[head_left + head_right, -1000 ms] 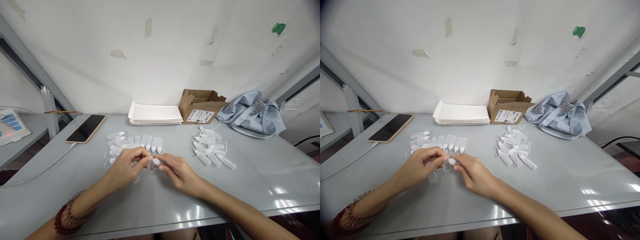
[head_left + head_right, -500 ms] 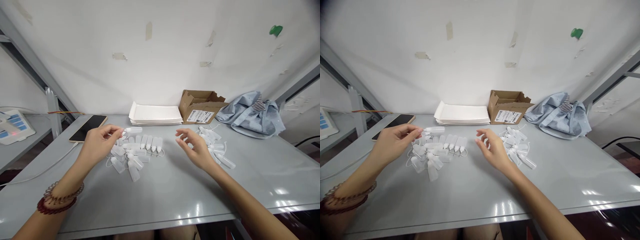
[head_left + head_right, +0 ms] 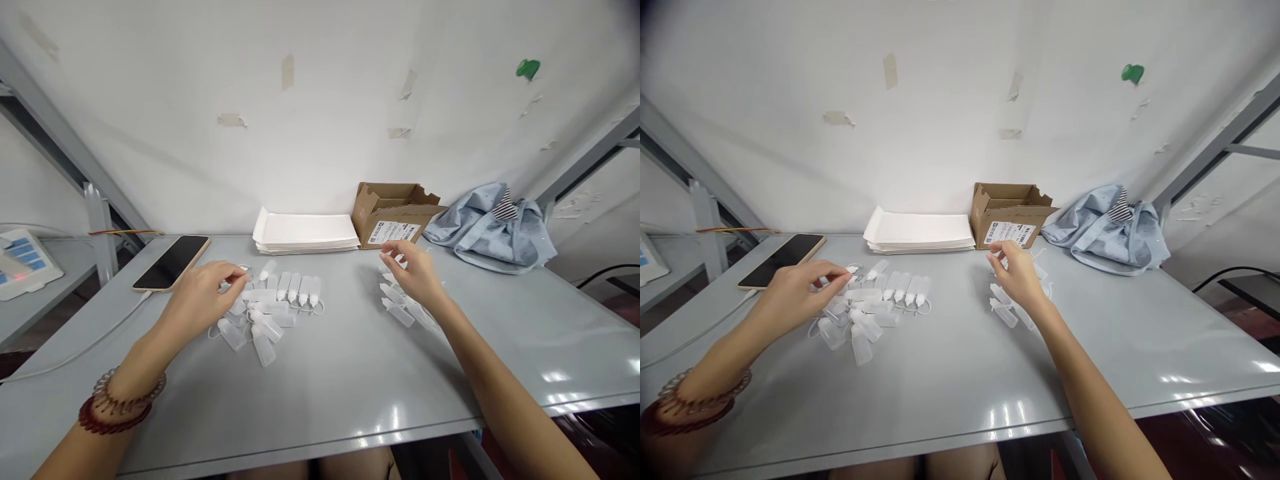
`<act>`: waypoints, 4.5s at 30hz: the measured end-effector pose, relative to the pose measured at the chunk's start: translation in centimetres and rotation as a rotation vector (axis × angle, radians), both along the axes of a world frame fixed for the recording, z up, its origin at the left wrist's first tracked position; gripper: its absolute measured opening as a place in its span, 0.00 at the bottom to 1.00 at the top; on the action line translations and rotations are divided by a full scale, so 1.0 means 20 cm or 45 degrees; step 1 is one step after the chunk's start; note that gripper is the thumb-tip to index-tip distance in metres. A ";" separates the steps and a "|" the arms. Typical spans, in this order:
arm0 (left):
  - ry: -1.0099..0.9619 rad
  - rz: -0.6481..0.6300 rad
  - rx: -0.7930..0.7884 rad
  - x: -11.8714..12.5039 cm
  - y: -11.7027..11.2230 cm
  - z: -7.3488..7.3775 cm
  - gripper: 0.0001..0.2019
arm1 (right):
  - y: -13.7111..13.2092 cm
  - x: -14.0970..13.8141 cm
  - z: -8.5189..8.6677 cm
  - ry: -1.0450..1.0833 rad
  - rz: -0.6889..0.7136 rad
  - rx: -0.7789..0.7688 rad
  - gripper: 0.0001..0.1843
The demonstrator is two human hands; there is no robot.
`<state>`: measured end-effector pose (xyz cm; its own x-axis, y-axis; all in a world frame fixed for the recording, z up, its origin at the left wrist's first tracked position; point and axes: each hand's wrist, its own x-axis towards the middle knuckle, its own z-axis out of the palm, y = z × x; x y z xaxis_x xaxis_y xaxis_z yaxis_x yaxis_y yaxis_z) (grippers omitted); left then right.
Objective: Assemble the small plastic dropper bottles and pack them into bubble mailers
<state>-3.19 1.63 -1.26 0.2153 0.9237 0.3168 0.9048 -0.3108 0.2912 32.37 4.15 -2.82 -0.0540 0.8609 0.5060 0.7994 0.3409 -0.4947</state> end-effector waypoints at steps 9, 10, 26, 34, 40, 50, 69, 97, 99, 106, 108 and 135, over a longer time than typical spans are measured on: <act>-0.009 0.115 -0.036 0.04 -0.07 0.09 0.11 | 0.09 0.13 -0.08 -0.444 -0.210 -0.220 0.15; -0.011 0.110 -0.036 0.04 -0.07 0.09 0.11 | 0.10 0.14 -0.09 -0.454 -0.217 -0.244 0.15; -0.066 0.104 -0.013 0.05 -0.04 0.02 0.13 | 0.18 0.18 -0.16 -0.483 -0.382 -0.414 0.17; -0.093 0.076 0.053 0.05 -0.02 -0.01 0.12 | 0.19 0.17 -0.18 -0.351 -0.319 -0.386 0.15; -0.155 0.032 0.102 0.06 -0.02 -0.03 0.12 | 0.10 0.03 -0.11 -0.215 -0.139 -0.045 0.13; -0.725 -0.241 -0.404 0.21 -0.17 0.04 0.12 | -0.21 -0.38 -0.03 0.077 0.370 0.449 0.16; -0.959 -0.409 -0.866 0.32 -0.22 0.01 0.09 | -0.30 -0.46 -0.05 0.401 0.458 0.302 0.16; -0.900 -0.196 -0.461 0.27 -0.21 0.03 0.08 | -0.31 -0.45 -0.09 0.130 0.830 0.294 0.19; -0.899 -0.208 -0.456 0.27 -0.21 0.03 0.08 | -0.31 -0.45 -0.09 0.131 0.827 0.286 0.19; -0.895 -0.241 -0.457 0.28 -0.21 0.03 0.08 | -0.31 -0.45 -0.09 0.119 0.842 0.288 0.19; -0.907 -0.242 -0.465 0.28 -0.21 0.03 0.07 | -0.31 -0.45 -0.09 0.120 0.844 0.286 0.20; -0.669 -0.385 -0.298 0.28 -0.21 0.01 0.08 | -0.33 -0.44 -0.06 0.071 0.865 0.202 0.16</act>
<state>2.32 -2.56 -1.09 0.3478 0.9040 0.2486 0.5059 -0.4042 0.7620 23.61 -2.49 -3.99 -0.5242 0.5614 0.6403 0.3586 0.8275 -0.4320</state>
